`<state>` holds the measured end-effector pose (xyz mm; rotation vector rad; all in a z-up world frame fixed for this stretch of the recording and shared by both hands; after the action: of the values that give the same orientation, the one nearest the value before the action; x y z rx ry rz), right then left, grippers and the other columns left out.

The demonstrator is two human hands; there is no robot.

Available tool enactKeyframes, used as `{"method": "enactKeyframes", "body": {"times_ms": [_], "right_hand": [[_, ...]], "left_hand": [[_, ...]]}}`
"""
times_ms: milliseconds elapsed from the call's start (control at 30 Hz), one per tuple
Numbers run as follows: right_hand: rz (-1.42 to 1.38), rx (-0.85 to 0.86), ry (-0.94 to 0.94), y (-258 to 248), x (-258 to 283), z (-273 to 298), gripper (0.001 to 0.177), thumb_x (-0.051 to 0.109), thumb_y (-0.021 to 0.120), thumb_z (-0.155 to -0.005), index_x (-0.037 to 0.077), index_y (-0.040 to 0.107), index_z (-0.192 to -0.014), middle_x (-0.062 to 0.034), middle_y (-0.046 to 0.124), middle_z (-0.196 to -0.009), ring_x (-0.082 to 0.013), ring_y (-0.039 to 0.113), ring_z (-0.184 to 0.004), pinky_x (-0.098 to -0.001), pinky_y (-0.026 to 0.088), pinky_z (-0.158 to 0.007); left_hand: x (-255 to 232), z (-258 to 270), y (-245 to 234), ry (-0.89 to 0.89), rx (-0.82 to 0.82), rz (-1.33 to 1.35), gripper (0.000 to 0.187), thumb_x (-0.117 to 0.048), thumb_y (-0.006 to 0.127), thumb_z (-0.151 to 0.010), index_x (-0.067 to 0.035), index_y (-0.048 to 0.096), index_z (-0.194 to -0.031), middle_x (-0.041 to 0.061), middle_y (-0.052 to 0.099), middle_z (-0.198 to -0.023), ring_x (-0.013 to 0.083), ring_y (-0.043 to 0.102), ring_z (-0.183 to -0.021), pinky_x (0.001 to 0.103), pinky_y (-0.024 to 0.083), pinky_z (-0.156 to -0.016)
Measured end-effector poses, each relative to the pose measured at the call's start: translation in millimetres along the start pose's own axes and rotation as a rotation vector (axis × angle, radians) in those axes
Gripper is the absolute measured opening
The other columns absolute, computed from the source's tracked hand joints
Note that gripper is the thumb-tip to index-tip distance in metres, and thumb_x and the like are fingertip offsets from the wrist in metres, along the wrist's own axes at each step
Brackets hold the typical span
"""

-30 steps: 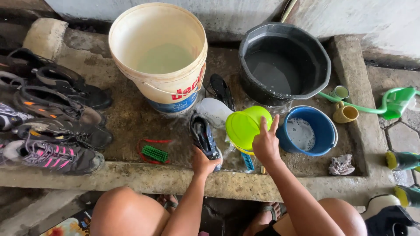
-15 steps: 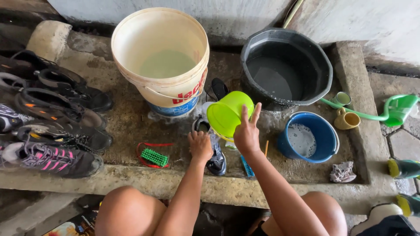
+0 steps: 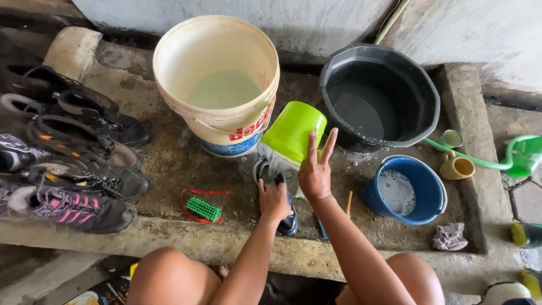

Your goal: Hand-washing a shoe by scrubbing it with a brush and soap and rinsing it in a bucket of water.

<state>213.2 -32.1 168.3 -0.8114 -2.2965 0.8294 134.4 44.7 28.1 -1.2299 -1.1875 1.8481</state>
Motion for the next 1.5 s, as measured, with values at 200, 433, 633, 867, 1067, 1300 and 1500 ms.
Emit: {"method": "enactKeyframes", "body": {"times_ms": [200, 433, 633, 867, 1067, 1300, 1500], "right_hand": [[-0.002, 0.086, 0.163, -13.0, -30.7, 8.9, 0.082, -0.016, 0.053, -0.080, 0.006, 0.040, -0.158, -0.0388, 0.001, -0.161, -0.0517, 0.069, -0.072, -0.0498, 0.061, -0.055], [-0.377, 0.266, 1.323, 87.7, -244.0, 169.7, 0.070, -0.007, 0.059, -0.070, 0.012, 0.054, -0.138, -0.0246, 0.065, -0.113, -0.0457, 0.069, -0.086, -0.0572, 0.056, -0.060], [-0.521, 0.266, 1.526, 49.8, -235.3, 187.6, 0.067, 0.025, 0.070, -0.089, -0.009, 0.037, -0.136, -0.0429, 0.054, -0.116, -0.0559, 0.066, -0.064, -0.0638, 0.060, -0.047], [0.442, 0.520, 0.436, -30.5, -123.5, 101.4, 0.086, 0.011, 0.064, -0.081, 0.014, 0.025, -0.158, -0.0191, 0.030, -0.153, -0.0415, 0.052, -0.118, -0.0505, 0.045, -0.097], [-0.519, 0.688, 0.286, -36.8, -57.0, 86.1, 0.142, 0.008, 0.092, -0.053, 0.023, 0.007, -0.166, -0.0269, 0.000, -0.168, -0.0560, 0.004, -0.149, -0.0650, 0.010, -0.122], [-0.813, 0.615, 0.270, -6.5, -92.3, 84.0, 0.124, 0.027, 0.101, -0.047, 0.019, 0.041, -0.155, -0.0168, 0.055, -0.144, -0.0351, 0.052, -0.134, -0.0478, 0.036, -0.118], [-0.447, 0.512, 0.583, -26.4, -67.2, 57.4, 0.127, 0.049, 0.104, -0.034, 0.015, 0.046, -0.142, -0.0152, 0.057, -0.135, -0.0357, 0.058, -0.128, -0.0463, 0.047, -0.113]], "left_hand": [[-21.9, 22.3, -28.3, 0.025, 0.180, 0.109, 0.075, -0.035, 0.076, -0.084, -0.013, 0.031, -0.140, 0.018, 0.076, -0.091, 0.0343, 0.075, -0.100, 0.058, -0.007, -0.125], [-8.5, 29.0, -26.0, -0.238, 0.258, 0.174, 0.084, -0.014, 0.066, -0.095, -0.012, 0.015, -0.161, 0.018, 0.075, -0.106, 0.0319, 0.072, -0.108, 0.058, 0.015, -0.123], [40.3, 11.5, 19.4, -0.456, -0.204, 0.773, 0.082, -0.013, 0.075, -0.085, -0.030, 0.035, -0.155, 0.025, 0.065, -0.125, 0.0417, 0.063, -0.121, 0.049, 0.041, -0.111], [44.4, 4.8, -3.4, -0.873, -0.289, 1.820, 0.078, -0.007, 0.077, -0.088, -0.025, 0.042, -0.155, 0.028, 0.042, -0.147, 0.0475, 0.056, -0.125, 0.065, 0.046, -0.103], [19.7, -3.0, 6.6, -0.823, 0.214, 1.855, 0.059, -0.020, 0.074, -0.094, -0.025, 0.045, -0.145, 0.019, 0.050, -0.125, 0.0400, 0.063, -0.105, 0.071, 0.053, -0.078], [-18.3, 38.7, -67.9, -0.909, 0.381, 2.038, 0.023, -0.023, 0.062, -0.097, -0.001, 0.058, -0.094, 0.010, 0.053, -0.078, 0.0265, 0.059, -0.065, 0.064, 0.058, -0.070], [3.1, 30.0, -39.3, -0.411, -0.082, 1.648, 0.039, -0.039, 0.072, -0.095, -0.022, 0.057, -0.126, 0.011, 0.073, -0.094, 0.0220, 0.072, -0.079, 0.031, 0.052, -0.072]]}}
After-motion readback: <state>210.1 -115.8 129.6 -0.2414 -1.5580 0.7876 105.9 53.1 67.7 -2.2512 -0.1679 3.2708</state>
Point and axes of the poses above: each hand's wrist, its own z-axis away from the middle knuckle, its own y-axis out of the palm, x = y × z, the point moved 5 cm from there along -z, towards the middle knuckle
